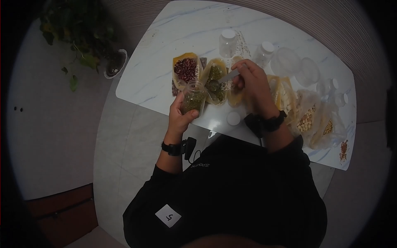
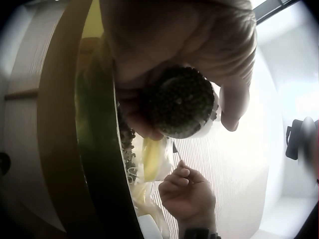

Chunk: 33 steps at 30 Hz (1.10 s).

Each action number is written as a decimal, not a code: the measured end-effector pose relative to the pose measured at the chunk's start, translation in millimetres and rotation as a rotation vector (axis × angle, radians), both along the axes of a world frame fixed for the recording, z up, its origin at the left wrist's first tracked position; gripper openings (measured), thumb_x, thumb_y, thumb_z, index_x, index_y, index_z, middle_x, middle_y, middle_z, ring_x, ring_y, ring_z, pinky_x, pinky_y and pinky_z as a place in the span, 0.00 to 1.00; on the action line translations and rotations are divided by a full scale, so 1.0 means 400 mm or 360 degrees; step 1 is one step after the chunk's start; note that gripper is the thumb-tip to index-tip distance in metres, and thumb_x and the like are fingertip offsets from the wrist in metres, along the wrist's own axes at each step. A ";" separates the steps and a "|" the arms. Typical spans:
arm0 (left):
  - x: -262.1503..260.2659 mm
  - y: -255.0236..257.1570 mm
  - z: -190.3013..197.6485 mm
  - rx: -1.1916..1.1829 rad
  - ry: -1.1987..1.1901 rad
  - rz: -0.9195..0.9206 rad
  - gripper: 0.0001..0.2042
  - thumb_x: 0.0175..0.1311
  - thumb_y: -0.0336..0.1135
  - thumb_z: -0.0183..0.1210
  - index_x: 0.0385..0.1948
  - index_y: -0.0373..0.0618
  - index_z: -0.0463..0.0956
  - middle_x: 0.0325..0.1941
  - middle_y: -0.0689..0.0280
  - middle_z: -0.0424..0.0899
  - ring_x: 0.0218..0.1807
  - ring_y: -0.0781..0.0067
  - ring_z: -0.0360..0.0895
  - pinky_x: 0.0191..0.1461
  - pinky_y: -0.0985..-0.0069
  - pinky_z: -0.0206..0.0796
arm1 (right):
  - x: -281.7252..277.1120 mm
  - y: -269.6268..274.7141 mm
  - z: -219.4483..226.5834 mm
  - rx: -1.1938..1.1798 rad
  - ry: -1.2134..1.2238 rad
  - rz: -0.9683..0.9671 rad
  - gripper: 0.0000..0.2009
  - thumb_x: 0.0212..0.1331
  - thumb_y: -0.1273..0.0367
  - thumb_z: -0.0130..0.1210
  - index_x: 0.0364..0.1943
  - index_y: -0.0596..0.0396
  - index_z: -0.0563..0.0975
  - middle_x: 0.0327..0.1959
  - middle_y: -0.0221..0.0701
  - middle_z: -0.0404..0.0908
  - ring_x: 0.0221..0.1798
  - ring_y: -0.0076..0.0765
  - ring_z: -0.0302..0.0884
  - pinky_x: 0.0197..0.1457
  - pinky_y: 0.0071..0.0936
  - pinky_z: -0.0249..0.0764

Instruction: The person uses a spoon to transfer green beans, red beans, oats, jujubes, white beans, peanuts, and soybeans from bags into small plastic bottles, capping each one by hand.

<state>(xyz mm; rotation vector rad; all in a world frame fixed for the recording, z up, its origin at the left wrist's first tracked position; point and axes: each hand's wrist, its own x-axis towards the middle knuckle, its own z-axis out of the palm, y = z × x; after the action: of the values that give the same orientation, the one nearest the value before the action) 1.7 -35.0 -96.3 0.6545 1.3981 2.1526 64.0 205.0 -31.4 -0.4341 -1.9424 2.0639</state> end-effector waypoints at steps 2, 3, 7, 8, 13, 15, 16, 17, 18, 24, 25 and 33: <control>0.006 0.003 0.007 -0.0025 0.0042 0.0029 0.40 0.48 0.44 0.73 0.62 0.34 0.64 0.57 0.64 0.76 0.59 0.74 0.72 0.64 0.75 0.61 | 0.004 0.002 0.015 -0.0055 0.0063 -0.0089 0.11 0.68 0.65 0.46 0.38 0.56 0.78 0.21 0.25 0.77 0.23 0.15 0.70 0.28 0.15 0.66; 0.008 0.004 0.010 -0.0050 0.0084 0.0058 0.40 0.48 0.44 0.73 0.61 0.34 0.65 0.56 0.64 0.76 0.58 0.74 0.72 0.64 0.76 0.61 | 0.010 0.001 0.032 -0.0112 0.0098 -0.0140 0.11 0.69 0.66 0.45 0.39 0.56 0.77 0.22 0.24 0.76 0.25 0.15 0.68 0.31 0.14 0.65; 0.010 0.007 0.016 -0.0067 0.0077 0.0051 0.40 0.47 0.44 0.74 0.61 0.34 0.65 0.55 0.64 0.76 0.57 0.74 0.72 0.63 0.76 0.61 | 0.023 -0.018 0.062 -0.0193 0.0337 -0.0206 0.11 0.71 0.66 0.43 0.42 0.57 0.76 0.24 0.24 0.75 0.27 0.16 0.67 0.36 0.14 0.64; 0.009 0.007 0.016 -0.0086 0.0097 0.0044 0.39 0.47 0.44 0.74 0.61 0.34 0.65 0.55 0.64 0.76 0.57 0.74 0.72 0.63 0.76 0.61 | 0.026 -0.023 0.063 -0.0194 0.0338 -0.0205 0.11 0.71 0.66 0.43 0.42 0.57 0.76 0.24 0.24 0.75 0.27 0.16 0.67 0.36 0.14 0.64; 0.007 0.008 0.015 -0.0109 0.0133 0.0045 0.39 0.48 0.44 0.73 0.61 0.35 0.66 0.56 0.65 0.76 0.57 0.74 0.72 0.63 0.76 0.61 | 0.050 -0.059 0.078 0.0162 0.0584 0.0081 0.09 0.70 0.68 0.46 0.42 0.57 0.77 0.29 0.26 0.79 0.31 0.17 0.73 0.35 0.17 0.69; 0.007 0.010 0.018 -0.0038 0.0087 0.0063 0.39 0.47 0.44 0.73 0.61 0.34 0.65 0.56 0.64 0.76 0.58 0.74 0.72 0.64 0.76 0.61 | 0.057 -0.065 0.080 0.0372 0.0620 0.0143 0.08 0.69 0.70 0.47 0.42 0.56 0.77 0.30 0.28 0.79 0.32 0.20 0.75 0.36 0.18 0.70; 0.005 0.008 0.015 -0.0039 0.0086 0.0063 0.39 0.47 0.44 0.73 0.61 0.34 0.65 0.56 0.64 0.76 0.58 0.74 0.72 0.64 0.76 0.61 | 0.058 -0.066 0.081 0.0583 0.0656 0.0204 0.07 0.68 0.71 0.48 0.43 0.56 0.77 0.31 0.29 0.80 0.32 0.22 0.76 0.37 0.20 0.71; 0.001 0.005 0.010 -0.0020 0.0027 0.0030 0.40 0.47 0.44 0.73 0.61 0.35 0.65 0.57 0.64 0.76 0.59 0.74 0.72 0.64 0.75 0.61 | 0.056 -0.063 0.086 0.0583 0.0655 0.0204 0.07 0.68 0.71 0.48 0.43 0.56 0.77 0.31 0.29 0.80 0.32 0.22 0.76 0.37 0.20 0.71; -0.002 0.002 0.005 -0.0002 -0.0032 -0.0003 0.40 0.47 0.45 0.73 0.61 0.35 0.65 0.57 0.64 0.76 0.59 0.73 0.72 0.65 0.75 0.61 | 0.053 -0.058 0.093 0.0821 0.0814 0.0233 0.07 0.67 0.71 0.49 0.42 0.56 0.77 0.31 0.31 0.80 0.32 0.27 0.77 0.36 0.22 0.71; -0.010 -0.001 -0.009 0.0011 -0.0017 -0.0028 0.41 0.47 0.45 0.73 0.63 0.35 0.64 0.58 0.63 0.75 0.59 0.72 0.72 0.65 0.74 0.61 | 0.048 -0.063 0.089 0.0878 0.0817 0.0014 0.06 0.65 0.71 0.52 0.41 0.56 0.77 0.31 0.35 0.79 0.33 0.39 0.78 0.37 0.31 0.72; -0.010 -0.002 -0.012 0.0012 -0.0018 -0.0027 0.41 0.47 0.45 0.73 0.63 0.35 0.64 0.58 0.63 0.75 0.59 0.72 0.72 0.65 0.74 0.61 | 0.046 -0.065 0.092 0.0786 0.0651 -0.0131 0.06 0.65 0.70 0.52 0.41 0.56 0.77 0.31 0.36 0.79 0.34 0.42 0.78 0.37 0.33 0.72; -0.008 0.005 0.000 0.0045 -0.0056 -0.0016 0.42 0.47 0.45 0.73 0.63 0.34 0.62 0.58 0.62 0.75 0.59 0.72 0.72 0.65 0.74 0.61 | 0.010 -0.038 0.010 0.1440 0.0369 -0.0060 0.07 0.66 0.70 0.48 0.40 0.58 0.76 0.31 0.38 0.78 0.33 0.40 0.78 0.39 0.31 0.72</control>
<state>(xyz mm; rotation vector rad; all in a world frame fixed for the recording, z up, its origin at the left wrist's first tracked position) -1.5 -33.1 -96.4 0.6295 1.3455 2.1693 67.9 189.7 -27.3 -0.0181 -2.3976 0.9629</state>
